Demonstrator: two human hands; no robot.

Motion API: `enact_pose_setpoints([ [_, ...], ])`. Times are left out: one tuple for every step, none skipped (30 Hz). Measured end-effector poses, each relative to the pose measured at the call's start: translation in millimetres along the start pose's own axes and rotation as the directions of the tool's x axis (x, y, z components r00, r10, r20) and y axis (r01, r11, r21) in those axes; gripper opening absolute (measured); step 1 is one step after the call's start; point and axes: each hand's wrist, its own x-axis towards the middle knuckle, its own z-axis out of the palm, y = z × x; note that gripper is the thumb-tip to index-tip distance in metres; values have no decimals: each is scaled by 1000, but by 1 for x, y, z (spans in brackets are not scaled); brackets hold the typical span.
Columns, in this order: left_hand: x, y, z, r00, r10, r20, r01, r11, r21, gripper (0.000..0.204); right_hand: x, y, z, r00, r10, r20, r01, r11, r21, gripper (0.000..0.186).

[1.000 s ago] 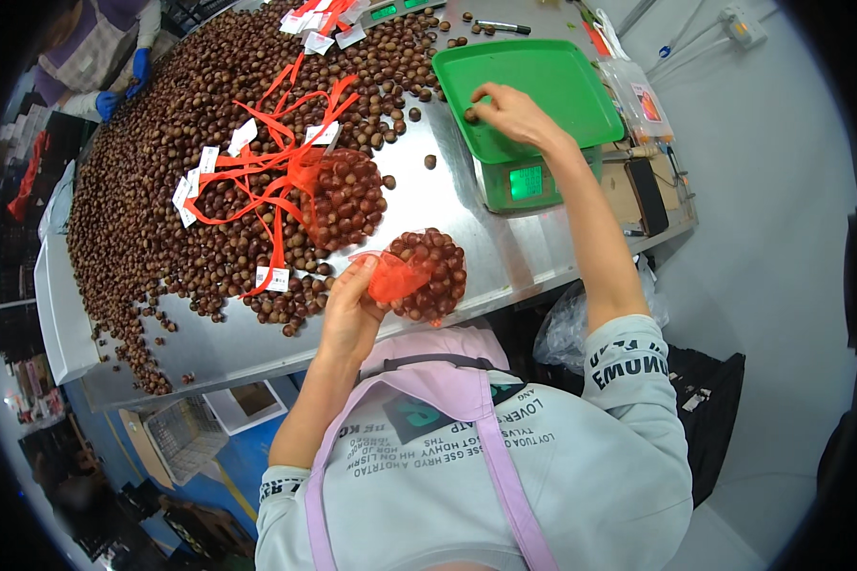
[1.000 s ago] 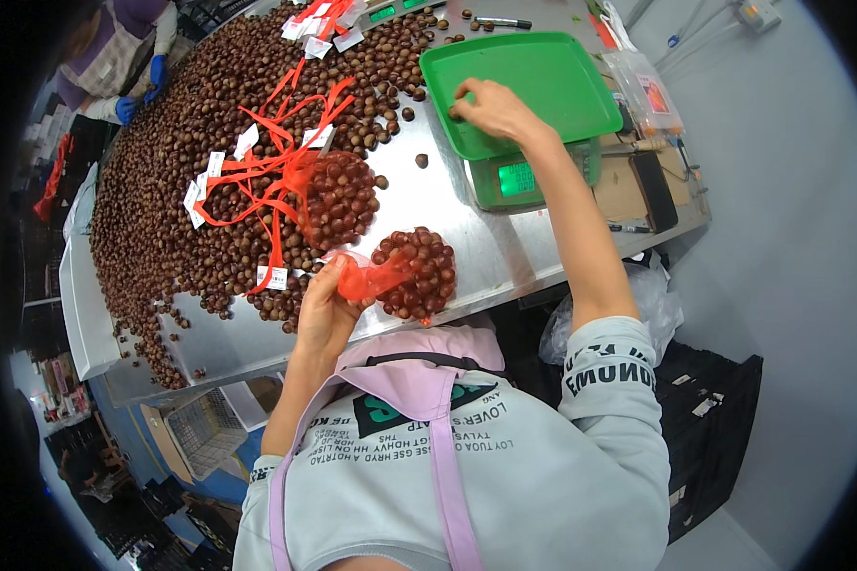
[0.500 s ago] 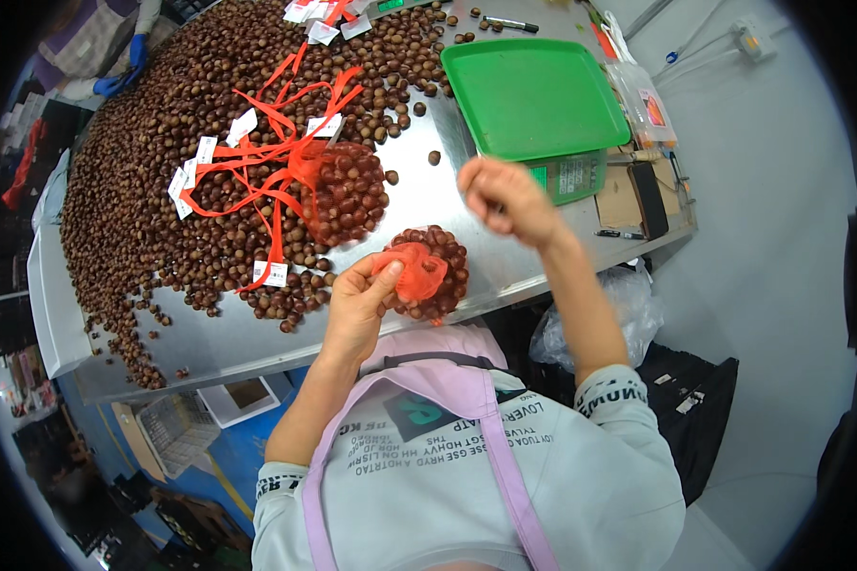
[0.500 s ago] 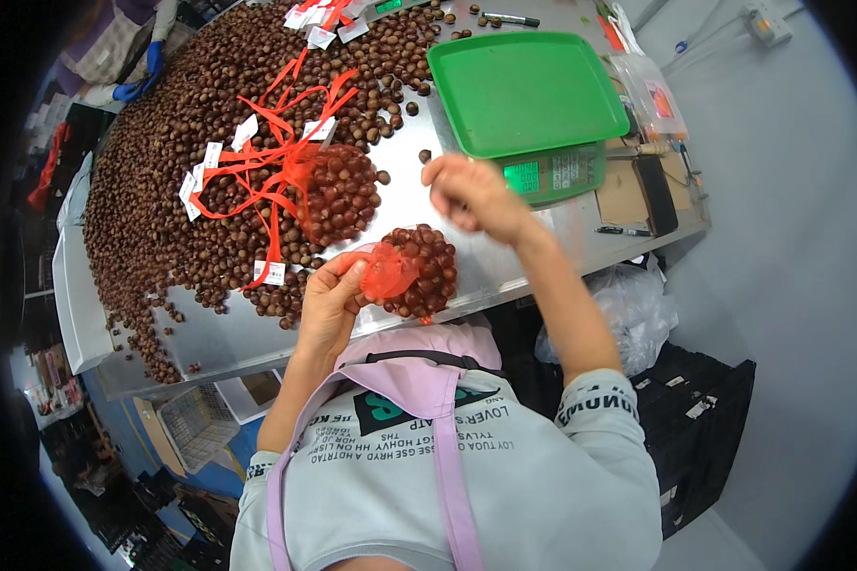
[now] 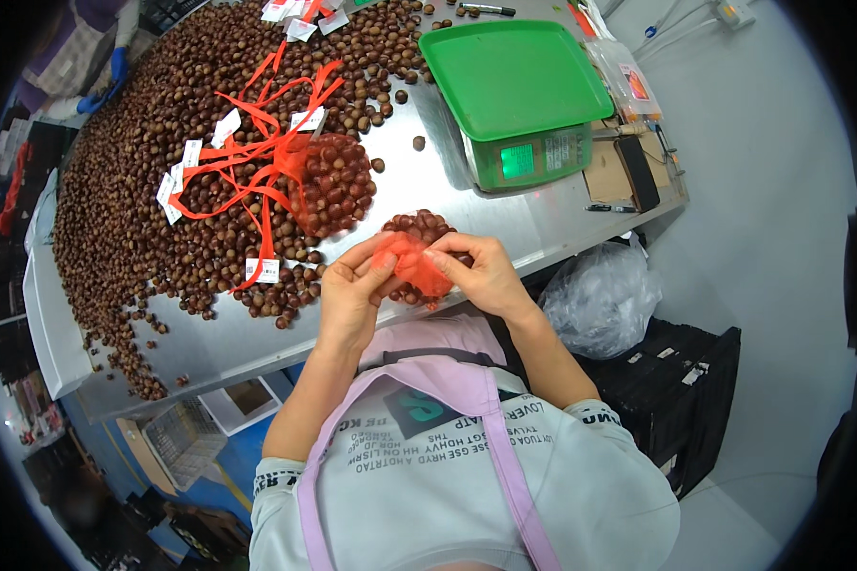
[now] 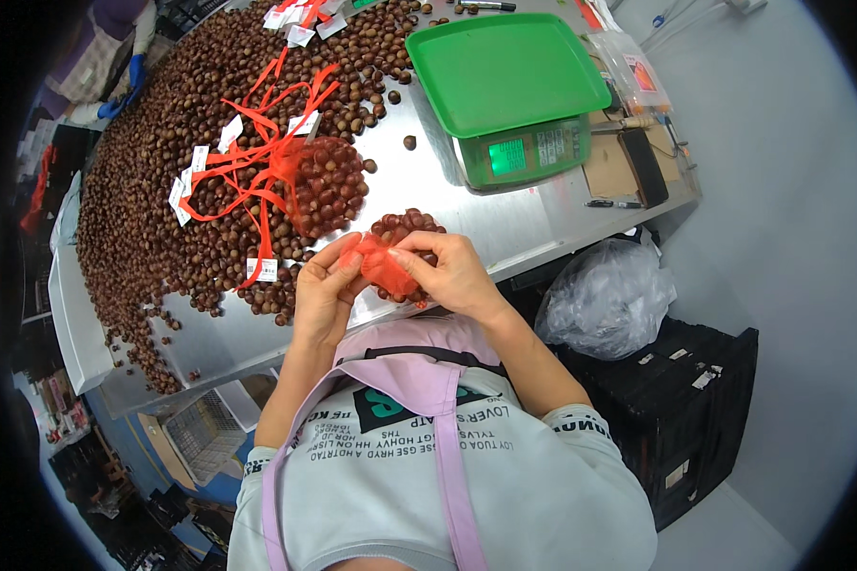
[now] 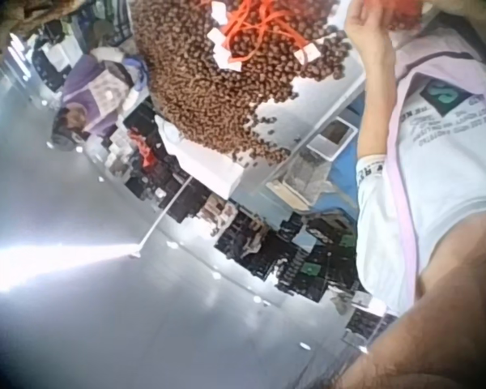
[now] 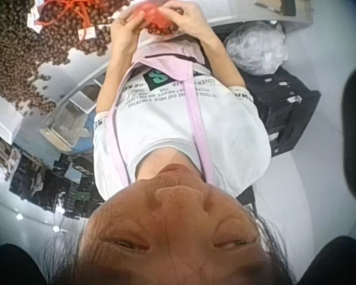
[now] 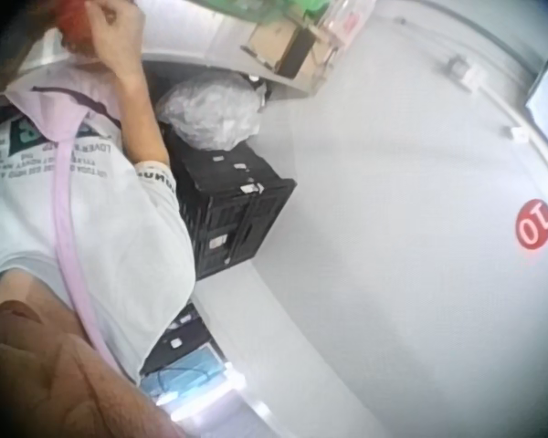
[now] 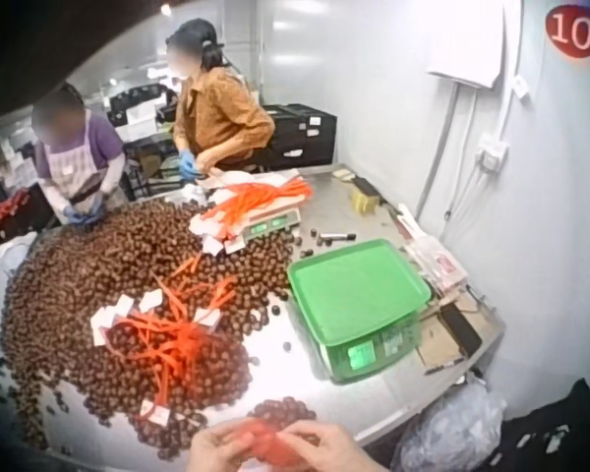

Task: The person sorts chestnuts on a metal table, then scoops them into red mesh bags. The bags are weighed on a digital scale, tied shut, and placed on the table. The person repeats this process multiple times.

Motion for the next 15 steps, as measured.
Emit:
enact_pose_setpoints([
  [0, 2, -3, 999, -37, 9, 38, 995, -90, 32, 1, 4, 1, 998, -35, -43, 35, 999, -3, 14],
  [1, 4, -5, 997, -73, 21, 75, 981, -180, 33, 1, 8, 2, 994, -70, -84, 70, 998, -7, 14],
  [1, 4, -5, 998, -64, 22, 67, 976, -207, 35, 1, 11, 0, 987, -101, -127, 102, 995, 7, 16],
  [4, 4, -12, 997, -54, 63, 69, 960, -271, 36, -1, 3, -2, 985, 107, -138, -92, 990, 110, 20],
  [6, 3, -19, 993, -42, 107, 76, 940, -332, 37, -2, 8, -10, 981, 162, -105, -136, 966, 220, 21],
  [7, 4, -25, 988, -26, 151, 84, 917, -391, 38, -1, 12, -15, 975, 214, -66, -182, 928, 326, 22],
  [-3, 20, 1, 995, -102, -19, 88, 928, -362, 30, 0, 12, -14, 968, 245, -48, -190, 847, 496, 21],
  [0, 16, -6, 994, -88, 70, 111, 869, -483, 27, 2, 13, -13, 961, 275, -25, -194, 737, 648, 20],
  [5, 7, -17, 986, -60, 157, 142, 794, -591, 23, 3, 13, -12, 954, 301, 3, -191, 600, 777, 19],
  [8, 7, -18, 970, -21, 241, 185, 704, -685, 20, 4, 17, -13, 948, 305, 86, -216, 423, 880, 18],
  [10, 10, -13, 983, -144, 117, 185, 724, -665, 14, 6, 24, -15, 941, 293, 168, -239, 229, 944, 16],
  [11, 12, -17, 976, -155, 156, 216, 802, -557, 17, 7, 28, -15, 933, 266, 244, -259, 24, 965, 15],
  [12, 14, -23, 967, -170, 187, 238, 866, -439, 20, 9, 27, -14, 927, 244, 285, -282, -47, 958, 14],
  [13, 15, -27, 957, -191, 217, 253, 916, -313, 23, 11, 27, -14, 935, 224, 274, -279, -8, 960, 14],
  [15, 13, -24, 975, -148, 164, 135, 987, 87, 31, 12, 26, -15, 943, 203, 262, -274, 32, 961, 14],
])
